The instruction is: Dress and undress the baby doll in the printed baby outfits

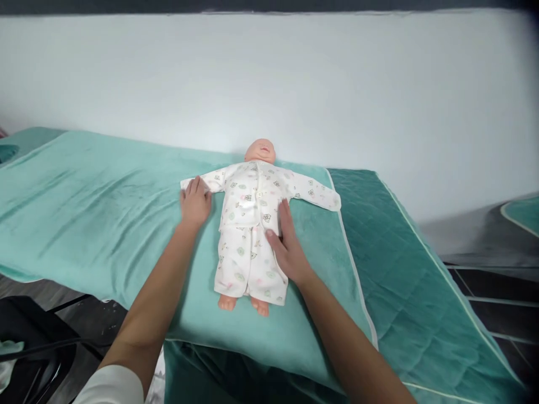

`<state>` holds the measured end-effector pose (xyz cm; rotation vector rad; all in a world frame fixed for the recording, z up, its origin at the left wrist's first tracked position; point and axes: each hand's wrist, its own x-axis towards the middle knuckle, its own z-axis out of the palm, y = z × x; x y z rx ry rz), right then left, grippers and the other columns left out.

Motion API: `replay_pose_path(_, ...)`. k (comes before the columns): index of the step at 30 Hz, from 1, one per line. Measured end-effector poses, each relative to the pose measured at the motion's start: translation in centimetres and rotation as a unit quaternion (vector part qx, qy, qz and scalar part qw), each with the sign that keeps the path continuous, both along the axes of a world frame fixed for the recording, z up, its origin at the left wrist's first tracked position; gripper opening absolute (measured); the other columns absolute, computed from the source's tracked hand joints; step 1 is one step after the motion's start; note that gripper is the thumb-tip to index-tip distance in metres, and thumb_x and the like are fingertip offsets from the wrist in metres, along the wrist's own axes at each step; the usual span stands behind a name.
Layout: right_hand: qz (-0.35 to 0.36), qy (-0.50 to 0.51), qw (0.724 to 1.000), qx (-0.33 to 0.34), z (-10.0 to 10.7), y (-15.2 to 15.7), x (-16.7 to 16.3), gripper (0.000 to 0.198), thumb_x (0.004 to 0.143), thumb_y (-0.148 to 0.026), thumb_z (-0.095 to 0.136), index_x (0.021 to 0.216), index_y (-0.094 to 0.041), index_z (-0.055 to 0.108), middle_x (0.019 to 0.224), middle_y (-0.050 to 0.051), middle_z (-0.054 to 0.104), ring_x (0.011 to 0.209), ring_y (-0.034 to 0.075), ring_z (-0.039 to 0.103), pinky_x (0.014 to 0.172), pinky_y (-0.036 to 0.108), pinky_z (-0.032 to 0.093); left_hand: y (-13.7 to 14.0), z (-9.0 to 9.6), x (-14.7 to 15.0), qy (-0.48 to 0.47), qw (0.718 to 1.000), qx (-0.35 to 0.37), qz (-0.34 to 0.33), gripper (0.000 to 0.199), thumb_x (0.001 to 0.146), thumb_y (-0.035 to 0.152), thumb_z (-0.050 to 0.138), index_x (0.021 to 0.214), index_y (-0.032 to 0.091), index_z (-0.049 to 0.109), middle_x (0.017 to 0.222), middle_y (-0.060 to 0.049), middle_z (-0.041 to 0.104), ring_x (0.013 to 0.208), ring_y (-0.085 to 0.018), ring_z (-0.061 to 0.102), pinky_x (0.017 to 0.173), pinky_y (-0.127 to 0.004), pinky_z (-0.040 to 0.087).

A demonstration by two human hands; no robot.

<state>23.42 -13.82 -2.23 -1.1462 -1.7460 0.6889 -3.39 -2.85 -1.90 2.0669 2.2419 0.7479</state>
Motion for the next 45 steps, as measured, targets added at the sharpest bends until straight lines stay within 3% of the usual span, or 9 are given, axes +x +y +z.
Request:
replay_pose_path(3,0.001,0.011,1.000,-0.009,-1.2,-2.1,1.6,0.067,0.102,-0.046,0.050,0.163,-0.037,0.023,0.173,0.001,0.017,0.160,0.021,0.018,0.131,0.048,0.020,-0.3,-0.3,-2.4,-0.005,0.999,-0.021,0.045,0.064,0.096,0.034,0.045,0.156,0.014,0.041,0.165,-0.012,0.038,0.152,-0.031,0.036,0.126,-0.050,0.026)
replay_pose_path(5,-0.059,0.008,0.998,0.011,-1.7,-1.3,3.5,0.062,0.100,-0.047,0.053,0.157,-0.031,0.036,0.168,0.008,0.033,0.155,0.025,0.031,0.127,0.053,0.027,0.1,-0.5,-3.4,-0.015,0.998,-0.026,0.058,0.063,0.095,0.033,0.044,0.155,0.014,0.042,0.163,-0.014,0.042,0.149,-0.031,0.041,0.125,-0.049,0.029)
replay_pose_path(9,-0.225,-0.077,0.969,0.073,-2.4,4.2,8.8,0.062,0.095,-0.049,0.057,0.148,-0.019,0.046,0.161,0.021,0.039,0.152,0.033,0.035,0.124,0.056,0.029,1.4,-0.7,-4.0,-0.005,0.998,-0.043,0.055,0.064,0.095,0.021,0.034,0.158,0.013,0.036,0.164,-0.013,0.041,0.153,-0.025,0.037,0.127,-0.048,0.025)
replay_pose_path(13,-0.301,-0.211,0.930,0.015,-3.3,8.8,13.3,0.067,0.092,-0.040,0.056,0.150,-0.008,0.044,0.161,0.029,0.034,0.151,0.039,0.033,0.118,0.059,0.033,2.7,-0.4,-5.1,0.026,0.997,-0.061,0.038,0.067,0.092,0.010,0.029,0.159,0.011,0.036,0.166,-0.012,0.037,0.156,-0.022,0.032,0.128,-0.047,0.023)
replay_pose_path(18,-0.299,-0.285,0.911,-0.017,-4.6,9.8,15.0,0.064,0.089,-0.040,0.056,0.148,-0.014,0.051,0.149,0.024,0.053,0.136,0.038,0.052,0.110,0.057,0.042,3.8,0.0,-6.6,0.017,0.995,-0.046,0.091,0.069,0.089,0.007,0.029,0.157,0.012,0.039,0.165,-0.012,0.038,0.153,-0.023,0.037,0.126,-0.047,0.026)
replay_pose_path(26,-0.334,-0.194,0.922,0.000,-5.2,10.3,16.0,0.048,0.079,-0.034,0.061,0.123,-0.017,0.070,0.125,0.018,0.068,0.125,0.034,0.058,0.113,0.056,0.039,3.2,0.1,-5.9,0.025,0.994,-0.041,0.093,0.063,0.094,0.013,0.030,0.154,0.015,0.045,0.160,-0.011,0.046,0.150,-0.028,0.040,0.125,-0.049,0.027)
replay_pose_path(35,-0.407,-0.174,0.896,-0.015,-4.3,7.8,14.6,0.055,0.076,-0.027,0.059,0.127,-0.008,0.067,0.136,0.025,0.055,0.134,0.040,0.049,0.117,0.060,0.032,-2.4,-0.2,-3.6,0.024,0.996,-0.006,0.091,0.066,0.090,0.010,0.039,0.156,0.013,0.040,0.165,-0.017,0.036,0.153,-0.032,0.033,0.123,-0.049,0.034)
replay_pose_path(40,-0.289,-0.166,0.939,0.080,-3.6,4.2,9.5,0.045,0.081,-0.032,0.058,0.122,-0.015,0.064,0.146,0.022,0.048,0.140,0.037,0.043,0.117,0.058,0.034,-7.9,-0.7,-1.1,0.007,0.999,0.013,0.039,0.052,0.093,0.016,0.044,0.144,0.013,0.052,0.154,-0.016,0.051,0.144,-0.031,0.045,0.119,-0.047,0.038)
replay_pose_path(45,-0.187,-0.149,0.969,0.055,-2.8,-0.9,4.3,0.033,0.088,-0.032,0.058,0.117,-0.019,0.062,0.127,0.018,0.057,0.123,0.033,0.053,0.106,0.053,0.045,-12.5,-1.3,0.8,-0.039,0.997,0.041,-0.050,0.033,0.095,0.029,0.054,0.126,0.021,0.062,0.140,-0.010,0.064,0.133,-0.026,0.056,0.120,-0.045,0.035)
